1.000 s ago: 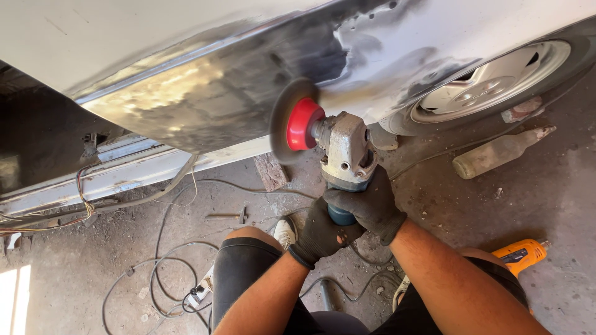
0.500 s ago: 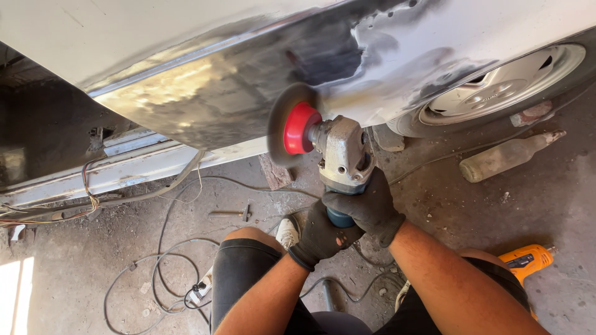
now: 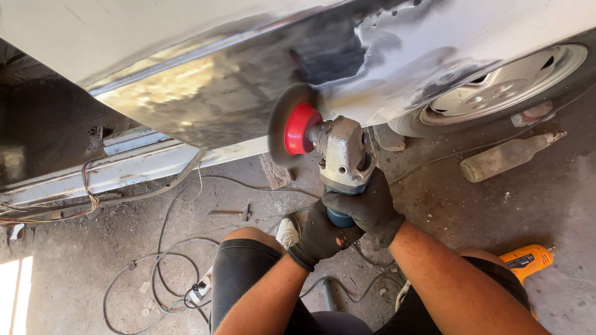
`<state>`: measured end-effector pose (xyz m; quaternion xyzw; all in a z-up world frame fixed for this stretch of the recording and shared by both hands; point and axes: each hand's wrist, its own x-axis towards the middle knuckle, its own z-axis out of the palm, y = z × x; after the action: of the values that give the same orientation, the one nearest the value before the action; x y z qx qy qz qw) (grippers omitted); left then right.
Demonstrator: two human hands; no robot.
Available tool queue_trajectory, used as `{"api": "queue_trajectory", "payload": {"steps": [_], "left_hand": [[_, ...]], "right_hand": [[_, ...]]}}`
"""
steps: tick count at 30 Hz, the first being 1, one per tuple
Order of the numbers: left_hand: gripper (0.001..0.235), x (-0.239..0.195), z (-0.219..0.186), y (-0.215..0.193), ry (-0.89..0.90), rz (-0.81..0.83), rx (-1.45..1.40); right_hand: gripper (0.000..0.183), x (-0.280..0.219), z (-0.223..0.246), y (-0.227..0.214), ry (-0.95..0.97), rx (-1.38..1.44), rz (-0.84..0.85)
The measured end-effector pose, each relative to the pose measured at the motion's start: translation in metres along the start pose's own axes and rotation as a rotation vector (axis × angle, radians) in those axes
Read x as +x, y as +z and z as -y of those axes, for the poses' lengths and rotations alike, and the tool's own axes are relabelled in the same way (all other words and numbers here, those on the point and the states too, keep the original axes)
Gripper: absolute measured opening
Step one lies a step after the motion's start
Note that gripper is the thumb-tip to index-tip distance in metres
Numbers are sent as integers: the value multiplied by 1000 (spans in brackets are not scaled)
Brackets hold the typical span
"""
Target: The person uses an angle grinder with a red sanding disc to sand the lower side panel of a white car. They move the tool back and forth along the panel, removing paint and smoothing the surface.
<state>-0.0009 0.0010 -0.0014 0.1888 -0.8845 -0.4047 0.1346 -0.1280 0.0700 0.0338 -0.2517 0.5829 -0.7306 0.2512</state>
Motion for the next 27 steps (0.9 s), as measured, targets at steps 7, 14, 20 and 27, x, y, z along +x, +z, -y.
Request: {"api": "queue_trajectory", "payload": {"steps": [7,14,20,27], "left_hand": [[85,3,-1,4,-12,1,0],[86,5,-1,9,-28,6,-3],[88,5,0,9,-37,4,3],[89,3,3,5,-54,0,6]], "right_hand": [[97,-5,2,2,-26,-43,-44],[83,-2,11,-15,74,-9,0],[83,1,17,-5,141,23,-2],[74,2,0,-7,55,102,43]]}}
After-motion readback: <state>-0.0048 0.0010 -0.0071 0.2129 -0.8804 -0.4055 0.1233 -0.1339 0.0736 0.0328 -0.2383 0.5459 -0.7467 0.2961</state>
